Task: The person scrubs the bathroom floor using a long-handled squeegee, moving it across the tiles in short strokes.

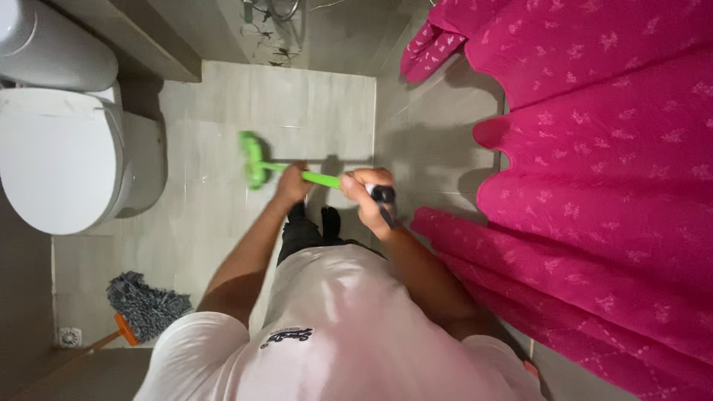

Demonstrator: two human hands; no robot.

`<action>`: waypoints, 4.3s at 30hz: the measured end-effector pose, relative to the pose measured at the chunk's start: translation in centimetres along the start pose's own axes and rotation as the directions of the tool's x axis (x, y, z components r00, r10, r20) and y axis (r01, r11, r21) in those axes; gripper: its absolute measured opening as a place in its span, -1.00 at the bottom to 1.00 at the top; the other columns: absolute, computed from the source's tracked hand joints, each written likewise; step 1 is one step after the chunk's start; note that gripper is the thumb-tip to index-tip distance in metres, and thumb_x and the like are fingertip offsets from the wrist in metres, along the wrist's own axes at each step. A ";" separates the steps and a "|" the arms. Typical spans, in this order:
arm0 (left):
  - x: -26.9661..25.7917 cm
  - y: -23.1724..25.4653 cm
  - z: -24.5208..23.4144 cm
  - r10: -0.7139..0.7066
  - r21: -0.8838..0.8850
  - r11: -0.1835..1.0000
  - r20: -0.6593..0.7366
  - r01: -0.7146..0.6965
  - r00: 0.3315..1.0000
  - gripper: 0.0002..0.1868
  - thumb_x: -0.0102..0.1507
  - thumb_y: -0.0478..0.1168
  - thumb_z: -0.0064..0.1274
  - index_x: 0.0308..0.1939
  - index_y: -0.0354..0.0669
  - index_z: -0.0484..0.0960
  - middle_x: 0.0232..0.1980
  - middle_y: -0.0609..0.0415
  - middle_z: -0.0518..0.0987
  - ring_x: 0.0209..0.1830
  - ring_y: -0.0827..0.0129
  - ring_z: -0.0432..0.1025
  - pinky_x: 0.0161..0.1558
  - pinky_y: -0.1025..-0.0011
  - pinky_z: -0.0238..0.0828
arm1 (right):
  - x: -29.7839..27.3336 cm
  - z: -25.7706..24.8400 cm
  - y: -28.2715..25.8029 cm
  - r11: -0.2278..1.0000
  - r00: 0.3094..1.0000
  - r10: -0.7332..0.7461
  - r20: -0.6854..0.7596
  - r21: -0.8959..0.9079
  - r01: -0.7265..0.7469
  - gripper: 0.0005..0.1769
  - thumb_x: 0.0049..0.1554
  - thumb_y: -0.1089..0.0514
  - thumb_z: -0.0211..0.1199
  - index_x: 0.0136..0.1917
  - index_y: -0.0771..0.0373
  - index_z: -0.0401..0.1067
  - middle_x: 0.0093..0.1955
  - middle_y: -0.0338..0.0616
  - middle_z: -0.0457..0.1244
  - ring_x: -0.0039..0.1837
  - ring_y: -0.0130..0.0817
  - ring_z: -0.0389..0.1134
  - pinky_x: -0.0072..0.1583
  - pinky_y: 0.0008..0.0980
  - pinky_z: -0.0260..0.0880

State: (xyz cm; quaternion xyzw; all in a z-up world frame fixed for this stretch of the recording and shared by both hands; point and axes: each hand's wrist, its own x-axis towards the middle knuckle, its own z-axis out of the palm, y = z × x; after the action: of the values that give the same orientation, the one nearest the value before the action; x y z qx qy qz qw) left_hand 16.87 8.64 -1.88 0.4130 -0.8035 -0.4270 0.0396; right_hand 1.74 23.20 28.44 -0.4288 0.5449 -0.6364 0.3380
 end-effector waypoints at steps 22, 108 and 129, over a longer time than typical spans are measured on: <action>-9.5 12.8 -0.9 0.335 -0.423 0.852 -0.007 -0.307 0.942 -0.63 0.02 -0.22 0.27 -0.12 -0.23 0.60 -0.16 -0.07 0.64 -0.10 0.22 0.56 -0.06 0.29 0.47 | -3.5 6.8 -7.9 0.904 0.908 -0.345 0.237 -0.178 0.389 -0.78 0.07 0.18 0.27 -0.35 0.26 0.34 -0.47 -0.24 0.15 -0.42 -0.54 0.14 -0.33 -0.45 0.04; -13.6 -17.5 -18.1 -0.509 -0.506 0.856 -0.791 0.106 0.340 -0.93 0.18 -0.30 0.08 -0.39 -0.22 0.56 -0.32 -0.25 0.59 -0.26 -0.16 0.51 -0.20 0.09 0.44 | 13.9 40.4 -1.0 0.995 0.160 -0.038 0.986 0.052 -0.084 -0.55 0.24 0.11 0.23 -0.42 0.29 0.22 -0.40 -0.28 0.14 -0.27 -0.51 0.11 -0.18 -0.40 0.13; -14.2 -19.7 -15.2 -0.706 -0.632 0.708 -0.636 0.315 0.311 -0.80 0.28 -0.13 0.09 -0.33 -0.17 0.54 -0.25 -0.15 0.56 -0.27 0.10 0.47 -0.21 0.17 0.48 | 14.9 40.7 8.0 0.983 -0.049 0.045 0.998 -0.035 0.182 -0.58 0.24 0.05 0.24 -0.33 0.38 0.35 -0.42 -0.17 0.11 -0.29 -0.39 0.14 -0.19 -0.33 0.21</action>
State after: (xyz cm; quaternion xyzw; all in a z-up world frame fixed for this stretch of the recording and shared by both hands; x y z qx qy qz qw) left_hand 44.90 2.86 -2.30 0.7861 -0.3910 -0.3068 0.3675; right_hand 32.65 -8.08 24.80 -0.8073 0.1574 -0.1003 0.5598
